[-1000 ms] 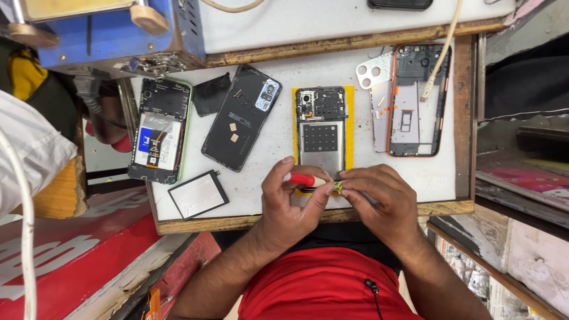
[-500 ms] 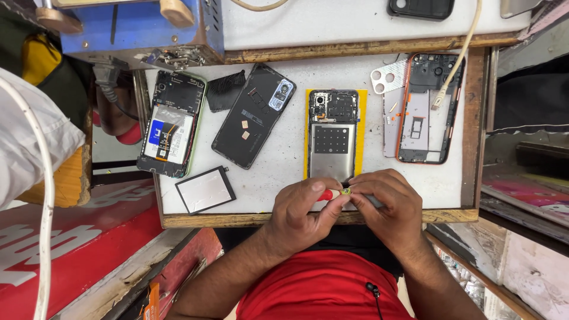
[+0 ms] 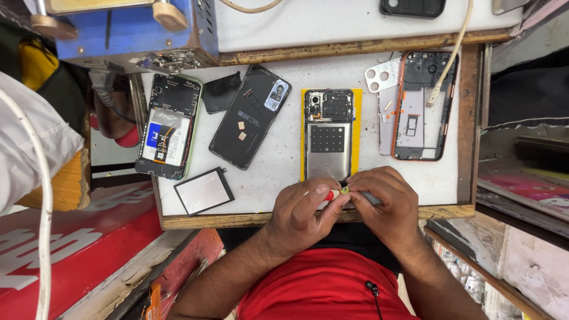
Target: The person uses a red-handled tool to scrape and clean the internal components of a disassembled smartphone. They then pick up a different smartphone, turn it over, and inspect the screen.
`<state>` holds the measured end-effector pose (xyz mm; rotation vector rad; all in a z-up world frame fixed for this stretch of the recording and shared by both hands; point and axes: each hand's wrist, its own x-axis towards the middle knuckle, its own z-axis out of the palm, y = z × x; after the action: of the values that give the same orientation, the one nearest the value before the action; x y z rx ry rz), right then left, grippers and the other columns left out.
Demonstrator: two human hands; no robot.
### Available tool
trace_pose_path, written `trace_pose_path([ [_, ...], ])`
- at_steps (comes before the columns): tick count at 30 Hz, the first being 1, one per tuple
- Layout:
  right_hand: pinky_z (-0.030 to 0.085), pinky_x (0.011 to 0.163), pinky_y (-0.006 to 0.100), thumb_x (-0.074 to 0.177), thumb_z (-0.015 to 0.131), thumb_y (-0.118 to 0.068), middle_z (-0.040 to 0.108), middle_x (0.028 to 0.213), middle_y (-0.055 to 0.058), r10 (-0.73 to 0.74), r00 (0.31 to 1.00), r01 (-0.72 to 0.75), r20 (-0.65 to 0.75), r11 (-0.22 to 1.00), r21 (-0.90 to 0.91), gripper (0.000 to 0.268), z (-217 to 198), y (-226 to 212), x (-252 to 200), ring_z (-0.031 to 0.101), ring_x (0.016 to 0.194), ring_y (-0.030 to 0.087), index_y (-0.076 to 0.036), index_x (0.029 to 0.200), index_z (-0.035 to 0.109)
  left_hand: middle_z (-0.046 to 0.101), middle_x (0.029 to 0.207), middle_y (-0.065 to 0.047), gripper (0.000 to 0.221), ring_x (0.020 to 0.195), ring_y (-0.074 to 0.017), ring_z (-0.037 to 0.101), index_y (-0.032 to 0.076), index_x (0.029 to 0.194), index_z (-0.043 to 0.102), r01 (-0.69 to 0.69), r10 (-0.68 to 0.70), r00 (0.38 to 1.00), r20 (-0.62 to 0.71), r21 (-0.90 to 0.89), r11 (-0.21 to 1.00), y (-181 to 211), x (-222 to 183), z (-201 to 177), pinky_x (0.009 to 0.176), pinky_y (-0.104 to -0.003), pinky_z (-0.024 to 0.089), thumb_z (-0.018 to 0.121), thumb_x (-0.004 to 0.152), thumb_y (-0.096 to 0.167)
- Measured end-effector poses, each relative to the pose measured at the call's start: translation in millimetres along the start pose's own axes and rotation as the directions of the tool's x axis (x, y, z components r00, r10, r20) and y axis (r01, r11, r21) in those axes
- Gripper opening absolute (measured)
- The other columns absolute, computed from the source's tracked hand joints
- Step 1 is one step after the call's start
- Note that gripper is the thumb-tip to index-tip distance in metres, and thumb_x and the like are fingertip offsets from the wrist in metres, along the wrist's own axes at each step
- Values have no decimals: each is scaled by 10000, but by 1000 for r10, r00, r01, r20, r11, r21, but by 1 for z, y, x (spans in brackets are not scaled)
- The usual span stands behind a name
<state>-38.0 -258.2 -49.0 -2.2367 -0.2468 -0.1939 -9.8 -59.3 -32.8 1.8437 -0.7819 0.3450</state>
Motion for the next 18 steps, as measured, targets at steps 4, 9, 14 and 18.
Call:
trace_pose_path([
  [4, 590, 810, 306, 818, 852, -123, 772, 985, 29, 40, 999, -40, 6, 999, -10, 188, -3, -2, -2, 733, 960, 178, -99, 949, 719, 666, 1035, -135, 769, 891, -243, 740, 154, 1502, 203, -25, 25, 999, 31, 1, 1000, 0, 4, -1, 693, -331, 637, 776, 1009, 13],
  [9, 592, 876, 325, 791, 860, -177, 751, 1153, 49, 41, 999, -41, 20, 998, -37, 404, -5, -9, 6, 709, 1052, 184, -105, 1163, 720, 670, 1016, -126, 711, 865, -251, 740, 123, 1464, 251, -71, 71, 997, 25, 25, 997, 0, 18, -2, 701, -353, 645, 776, 999, 8],
  [14, 568, 851, 342, 730, 886, -340, 647, 1379, 81, 28, 997, -18, 65, 989, -149, 619, -5, -17, 14, 656, 1008, 209, -118, 1275, 694, 687, 1063, -174, 712, 902, -308, 772, 87, 1457, 242, -72, 85, 994, -67, 177, 982, -27, 53, -26, 736, -366, 661, 773, 991, -1],
  [18, 565, 790, 321, 748, 877, -362, 635, 1396, 62, 18, 996, 1, 85, 976, -218, 543, -4, -18, 15, 642, 913, 178, -151, 1224, 723, 699, 1033, -126, 722, 903, -257, 757, 73, 1494, 267, -42, 64, 996, -64, 301, 953, -51, 86, -36, 749, -355, 650, 794, 1004, 17],
])
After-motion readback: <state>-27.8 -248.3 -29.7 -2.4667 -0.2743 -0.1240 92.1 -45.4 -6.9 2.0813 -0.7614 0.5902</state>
